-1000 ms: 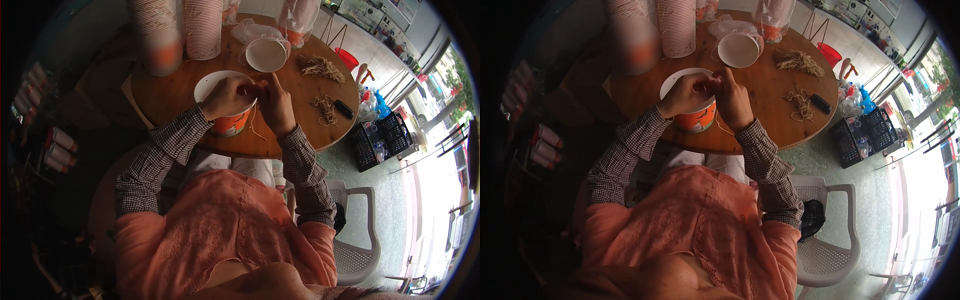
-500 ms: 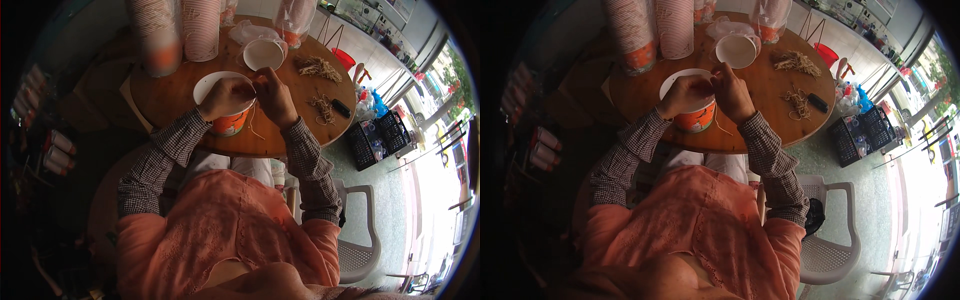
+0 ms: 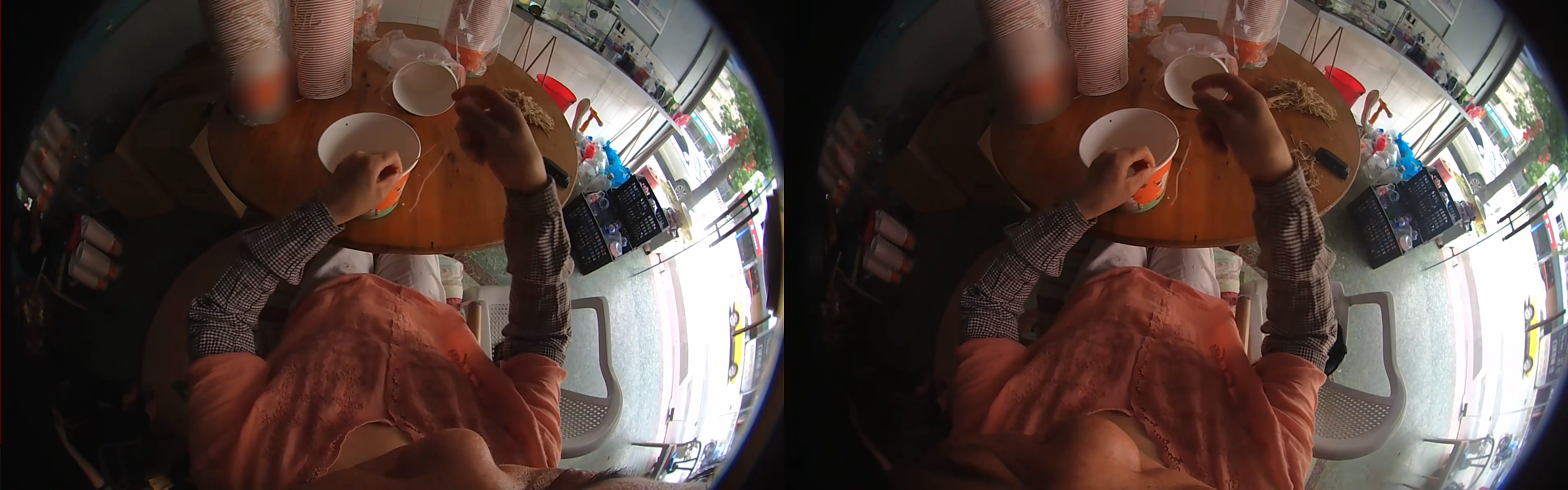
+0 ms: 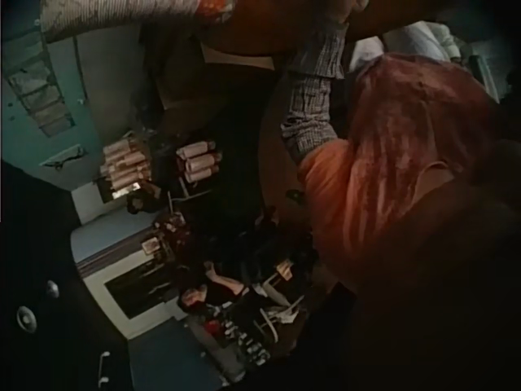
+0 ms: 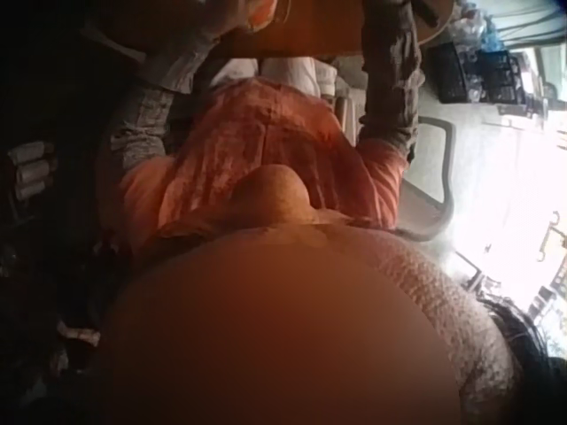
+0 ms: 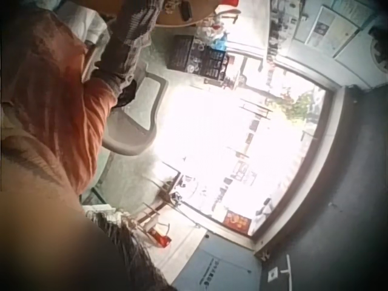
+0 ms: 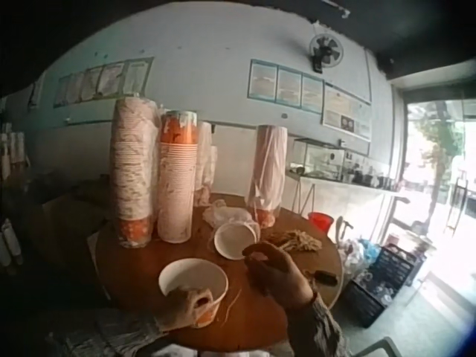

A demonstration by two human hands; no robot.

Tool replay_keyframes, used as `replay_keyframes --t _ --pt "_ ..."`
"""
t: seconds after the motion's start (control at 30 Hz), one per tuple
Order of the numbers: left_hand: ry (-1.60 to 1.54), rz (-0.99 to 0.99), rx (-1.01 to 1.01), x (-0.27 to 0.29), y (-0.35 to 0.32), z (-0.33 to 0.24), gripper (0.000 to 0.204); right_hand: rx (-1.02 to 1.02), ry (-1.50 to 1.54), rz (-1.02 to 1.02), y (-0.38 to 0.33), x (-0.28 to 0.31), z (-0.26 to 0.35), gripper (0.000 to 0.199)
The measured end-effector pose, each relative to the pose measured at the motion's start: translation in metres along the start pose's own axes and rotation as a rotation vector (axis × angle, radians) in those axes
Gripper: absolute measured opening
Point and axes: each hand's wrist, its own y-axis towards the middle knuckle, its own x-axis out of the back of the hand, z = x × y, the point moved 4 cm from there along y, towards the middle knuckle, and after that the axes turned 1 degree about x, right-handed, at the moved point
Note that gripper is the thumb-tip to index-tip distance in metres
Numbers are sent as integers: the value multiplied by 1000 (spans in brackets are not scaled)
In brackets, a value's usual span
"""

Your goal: Attaching thin strings to paper bowls or buckets for packaging.

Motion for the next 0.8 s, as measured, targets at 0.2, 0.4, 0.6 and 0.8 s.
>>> replay_keyframes --t 0.2,0.4,0.6,0.8 --pt "150 271 -224 53 -9 13 11 -67 332 162 -31 20 24 23" --pt "236 -41 -250 99 -27 -7 17 -57 460 194 -54 -23 18 25" --pt "-941 -39 51 41 -74 -55 36 -5 731 217 -58 -73 -6 20" --pt "-1625 257 673 1 -118 -40 33 -50 795 85 -70 -71 -52 19"
